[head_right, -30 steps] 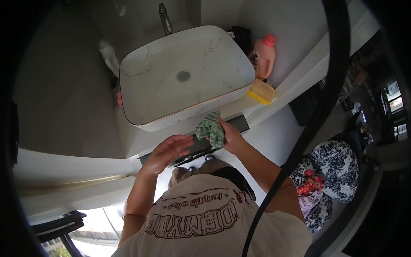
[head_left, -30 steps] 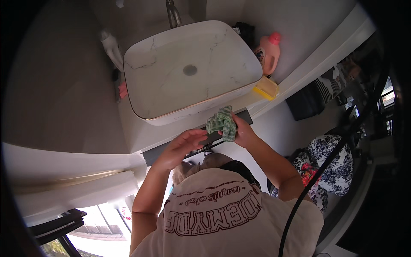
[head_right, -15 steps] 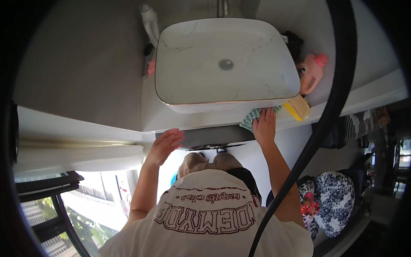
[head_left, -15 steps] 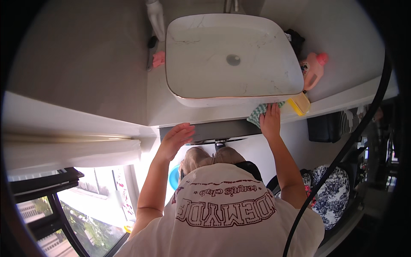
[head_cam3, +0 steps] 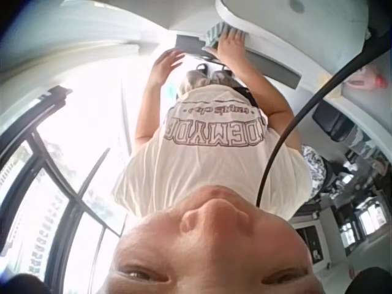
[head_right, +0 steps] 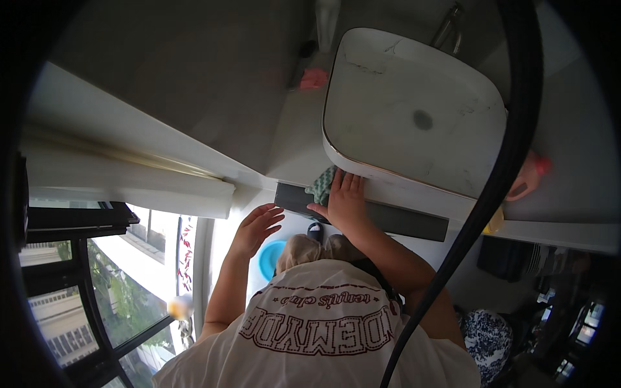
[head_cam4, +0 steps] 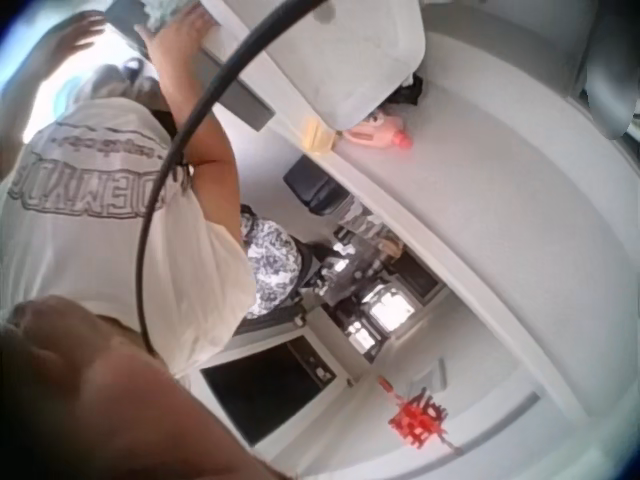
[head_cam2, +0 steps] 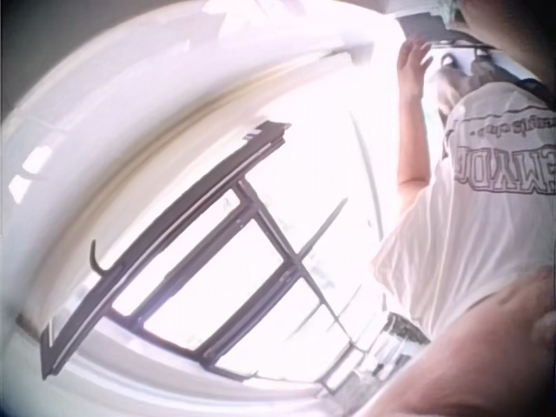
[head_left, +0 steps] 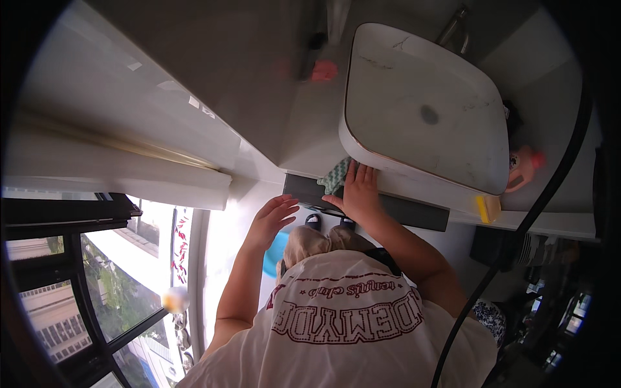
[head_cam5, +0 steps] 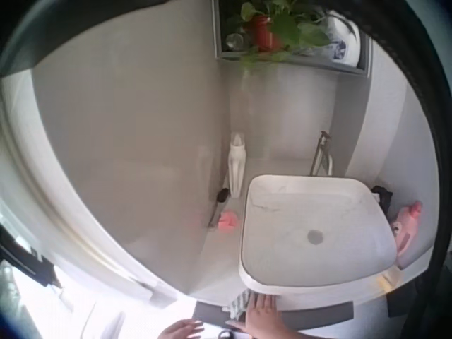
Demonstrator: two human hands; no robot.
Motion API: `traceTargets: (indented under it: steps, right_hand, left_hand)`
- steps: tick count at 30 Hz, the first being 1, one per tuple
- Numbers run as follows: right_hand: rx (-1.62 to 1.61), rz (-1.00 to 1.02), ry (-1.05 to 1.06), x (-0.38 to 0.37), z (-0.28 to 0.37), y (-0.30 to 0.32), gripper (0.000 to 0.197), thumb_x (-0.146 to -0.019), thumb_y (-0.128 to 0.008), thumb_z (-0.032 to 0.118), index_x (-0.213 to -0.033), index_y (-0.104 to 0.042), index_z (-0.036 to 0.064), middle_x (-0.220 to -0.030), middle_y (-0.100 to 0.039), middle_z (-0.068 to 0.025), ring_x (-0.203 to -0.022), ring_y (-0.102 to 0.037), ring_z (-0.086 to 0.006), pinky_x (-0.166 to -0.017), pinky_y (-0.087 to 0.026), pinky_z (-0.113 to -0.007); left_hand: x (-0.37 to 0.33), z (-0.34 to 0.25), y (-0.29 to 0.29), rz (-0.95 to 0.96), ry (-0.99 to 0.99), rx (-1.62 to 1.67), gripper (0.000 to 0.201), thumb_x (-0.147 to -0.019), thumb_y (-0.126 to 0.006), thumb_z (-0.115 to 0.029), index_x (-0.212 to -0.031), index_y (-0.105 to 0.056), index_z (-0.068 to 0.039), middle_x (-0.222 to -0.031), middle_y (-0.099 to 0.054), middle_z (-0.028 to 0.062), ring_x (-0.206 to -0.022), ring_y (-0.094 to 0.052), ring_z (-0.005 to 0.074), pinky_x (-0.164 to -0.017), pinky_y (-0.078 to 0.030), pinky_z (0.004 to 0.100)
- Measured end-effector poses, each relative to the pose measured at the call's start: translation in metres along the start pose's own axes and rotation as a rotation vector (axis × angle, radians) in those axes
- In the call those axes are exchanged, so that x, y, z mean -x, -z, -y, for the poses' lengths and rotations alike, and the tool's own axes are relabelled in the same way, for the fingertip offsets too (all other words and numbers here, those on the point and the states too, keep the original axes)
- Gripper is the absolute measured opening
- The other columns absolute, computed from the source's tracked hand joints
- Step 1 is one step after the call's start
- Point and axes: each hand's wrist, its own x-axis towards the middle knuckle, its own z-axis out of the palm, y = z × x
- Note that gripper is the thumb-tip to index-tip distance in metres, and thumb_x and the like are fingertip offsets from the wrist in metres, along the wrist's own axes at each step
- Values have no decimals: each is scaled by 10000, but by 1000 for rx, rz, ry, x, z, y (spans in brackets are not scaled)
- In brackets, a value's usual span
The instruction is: The person stands at a bathroom sink and pours liquid detergent from a white bottle and a pink bottle into the basin. They then pick up a red floral garment and wash it by hand, scrubbing and wringing the fabric in the soapy water.
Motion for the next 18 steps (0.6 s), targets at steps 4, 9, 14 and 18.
traceTargets:
  steps: [4, 9, 14, 18]
  right_hand:
    - [-76, -163, 72, -48, 35, -28, 850, -791, -531, 579, -1269, -403, -113, -1276, -378, -363, -1215, -364, -467, -1042, -266, -511]
    - [-90, -296, -67, -135, 45, -50, 691, -828, -557, 407, -1293, -392, -77, -1284, -374, -358, -1205, -375, -466, -1036, -276, -515]
    - [-84, -458, -214, -197, 40, -69, 646, -833, -547, 383, -1294, -395, -42, -1280, -371, -361, -1188, -382, -478, -1022, -286, -545]
    - [-152, -570, -130, -220, 38, -64, 553, -806, -572, 293, -1234, -446, -34, -1209, -456, -277, -1122, -439, -431, -970, -341, -515]
  left_hand:
    - [2, -8, 13, 28, -4, -1, 337, -937, -490, -171, -1244, -471, -36, -1225, -553, 131, -1121, -538, 239, -924, -441, 346]
    - [0, -20, 29, 17, 9, -13, 336, -938, -485, -169, -1244, -469, -32, -1223, -550, 138, -1129, -534, 242, -929, -440, 347]
    - [8, -20, 52, 4, 36, 13, 329, -937, -483, -158, -1243, -472, -35, -1221, -550, 144, -1130, -534, 251, -934, -442, 354]
    - [16, -20, 63, -38, 35, 21, 321, -935, -489, -152, -1234, -480, -37, -1217, -553, 143, -1127, -537, 254, -931, -445, 356]
